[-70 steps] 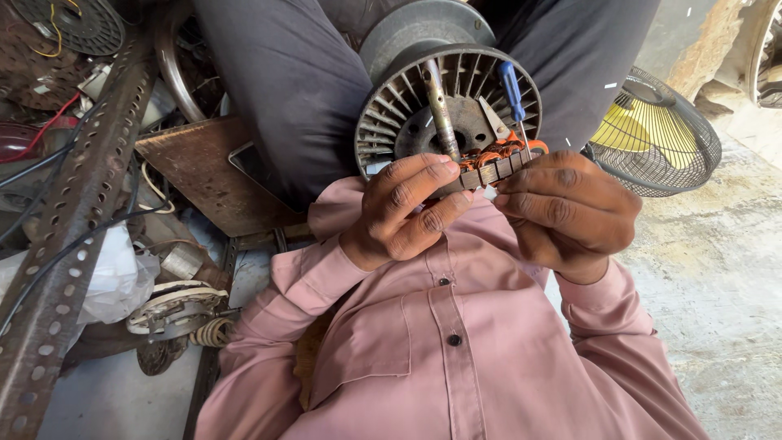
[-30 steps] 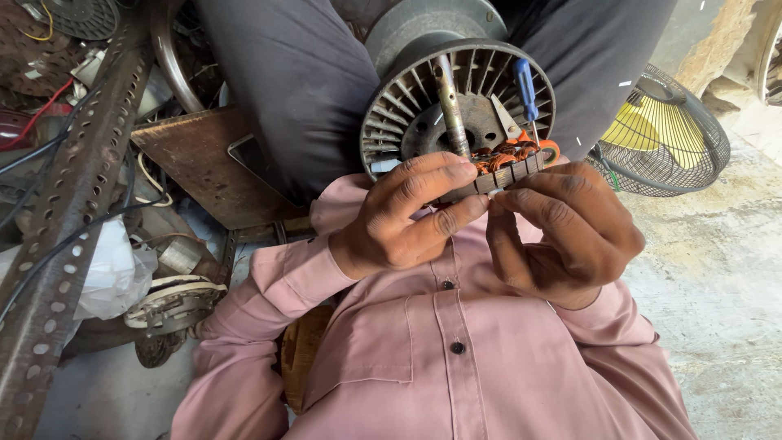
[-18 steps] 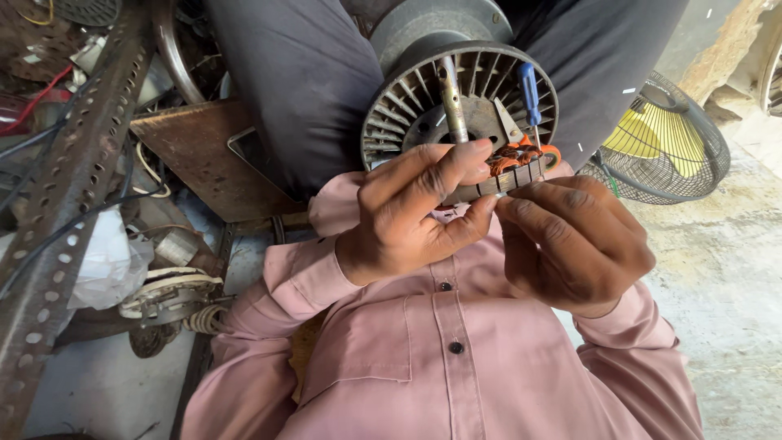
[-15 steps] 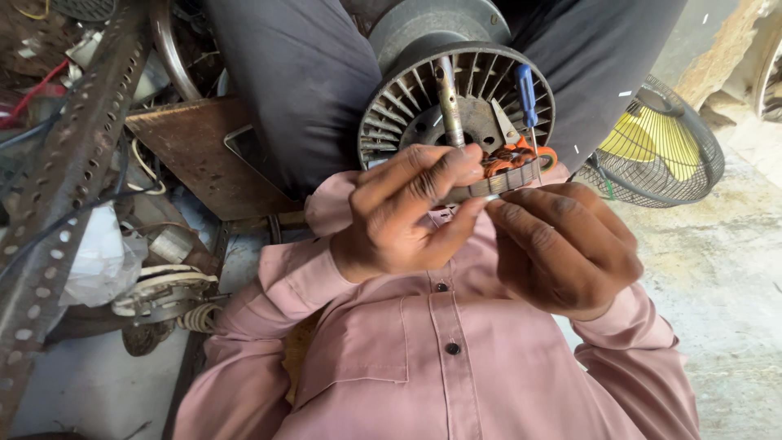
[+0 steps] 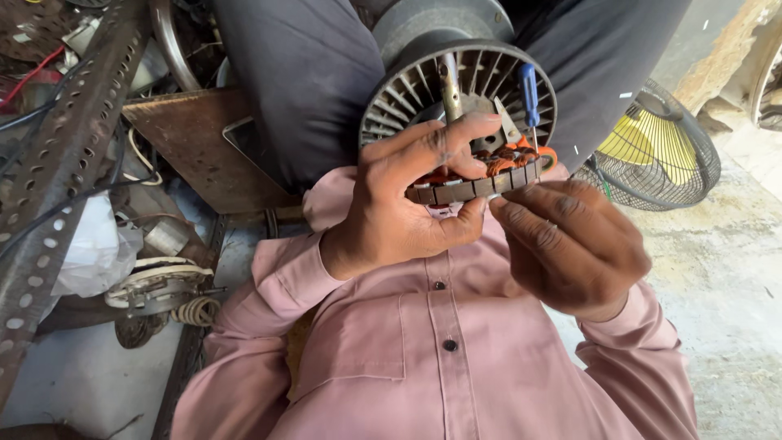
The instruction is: The person sits and works on a disassembled electrical motor rotor, using a screwdriver to adjust the copper windings and commutator segments. They manipulate the wires and components with their hands, occasionally using the tool to pry or align parts.
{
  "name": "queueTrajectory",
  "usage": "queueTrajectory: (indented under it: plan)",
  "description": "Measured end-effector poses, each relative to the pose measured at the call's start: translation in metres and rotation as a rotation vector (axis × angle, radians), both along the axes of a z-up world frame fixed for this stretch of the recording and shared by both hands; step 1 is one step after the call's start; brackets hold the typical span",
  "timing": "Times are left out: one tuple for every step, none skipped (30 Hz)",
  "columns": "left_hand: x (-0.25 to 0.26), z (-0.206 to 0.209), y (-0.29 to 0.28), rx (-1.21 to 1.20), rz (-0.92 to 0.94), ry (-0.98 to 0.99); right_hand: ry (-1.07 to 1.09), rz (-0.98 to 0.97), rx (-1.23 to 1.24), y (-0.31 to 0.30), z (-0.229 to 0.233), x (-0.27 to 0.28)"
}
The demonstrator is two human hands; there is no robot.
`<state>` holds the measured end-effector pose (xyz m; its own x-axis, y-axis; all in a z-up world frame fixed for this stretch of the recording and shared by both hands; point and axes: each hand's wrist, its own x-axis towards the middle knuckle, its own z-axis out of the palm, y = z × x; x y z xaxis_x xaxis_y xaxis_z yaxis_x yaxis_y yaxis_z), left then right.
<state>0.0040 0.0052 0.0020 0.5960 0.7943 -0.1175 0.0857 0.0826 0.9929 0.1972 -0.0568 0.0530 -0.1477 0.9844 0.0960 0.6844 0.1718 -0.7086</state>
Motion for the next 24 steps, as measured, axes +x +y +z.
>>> queueTrajectory:
  plan:
    - [0.000,0.000,0.003,-0.012,-0.015,-0.002,-0.022,0.017,-0.005,0.001,0.000,0.001]
    - [0.000,0.000,0.004,-0.006,-0.021,-0.007,-0.014,0.023,-0.001,0.002,0.000,0.002]
    - [0.000,-0.001,0.005,-0.027,-0.032,-0.024,-0.007,0.030,-0.007,0.001,0.000,0.003]
    - [0.000,-0.001,0.005,-0.049,-0.042,-0.041,0.000,0.037,-0.013,-0.001,-0.001,0.004]
    - [-0.002,-0.004,0.008,-0.084,-0.054,-0.067,0.043,0.021,-0.031,-0.001,-0.002,0.005]
    - [-0.002,-0.005,0.009,-0.085,-0.052,-0.083,0.085,0.005,-0.050,-0.001,-0.005,0.007]
    - [-0.002,-0.007,0.009,-0.086,-0.049,-0.098,0.128,-0.010,-0.069,-0.001,-0.006,0.008]
    - [0.000,-0.008,0.007,-0.053,-0.031,-0.102,0.110,-0.009,-0.040,-0.001,-0.007,0.007]
    - [-0.001,-0.008,0.006,-0.053,-0.024,-0.097,0.101,-0.007,-0.012,-0.001,-0.008,0.005]
    - [-0.003,-0.008,0.004,-0.053,-0.016,-0.092,0.091,-0.005,0.015,0.000,-0.009,0.003]
    - [-0.003,-0.010,0.005,-0.082,-0.025,-0.095,0.071,0.010,-0.001,0.001,-0.007,0.003]
    - [-0.003,-0.010,0.004,-0.067,-0.017,-0.088,0.051,0.025,-0.018,0.002,-0.005,0.004]
    - [-0.003,-0.009,0.003,-0.056,-0.008,-0.084,0.029,0.042,-0.039,0.003,-0.001,0.005]
    - [-0.001,-0.006,-0.001,-0.001,0.017,-0.070,0.017,0.056,-0.037,0.004,0.001,0.005]
    - [0.000,-0.006,-0.001,0.035,0.027,-0.056,0.005,0.070,-0.028,0.006,0.002,0.004]
    - [0.001,-0.005,0.000,0.070,0.037,-0.042,-0.007,0.083,-0.020,0.008,0.003,0.004]
    - [0.001,-0.005,0.001,0.075,0.030,-0.031,0.001,0.082,-0.035,0.009,0.004,0.003]
    - [0.000,-0.005,0.002,0.046,0.015,-0.039,0.008,0.081,-0.050,0.010,0.006,0.003]
    - [-0.001,-0.005,0.002,0.016,0.001,-0.047,0.014,0.081,-0.066,0.011,0.007,0.003]
    - [-0.005,-0.005,0.004,-0.049,-0.023,-0.073,0.010,0.090,-0.060,0.011,0.008,0.003]
    - [-0.006,-0.006,0.005,-0.054,-0.032,-0.087,0.009,0.099,-0.051,0.012,0.007,0.003]
    - [-0.007,-0.007,0.005,-0.059,-0.041,-0.100,0.008,0.109,-0.043,0.013,0.007,0.002]
    - [-0.007,-0.008,0.005,-0.010,-0.033,-0.100,-0.002,0.123,-0.047,0.012,0.007,0.003]
    - [-0.008,-0.009,0.004,0.039,-0.025,-0.099,-0.013,0.138,-0.051,0.010,0.008,0.004]
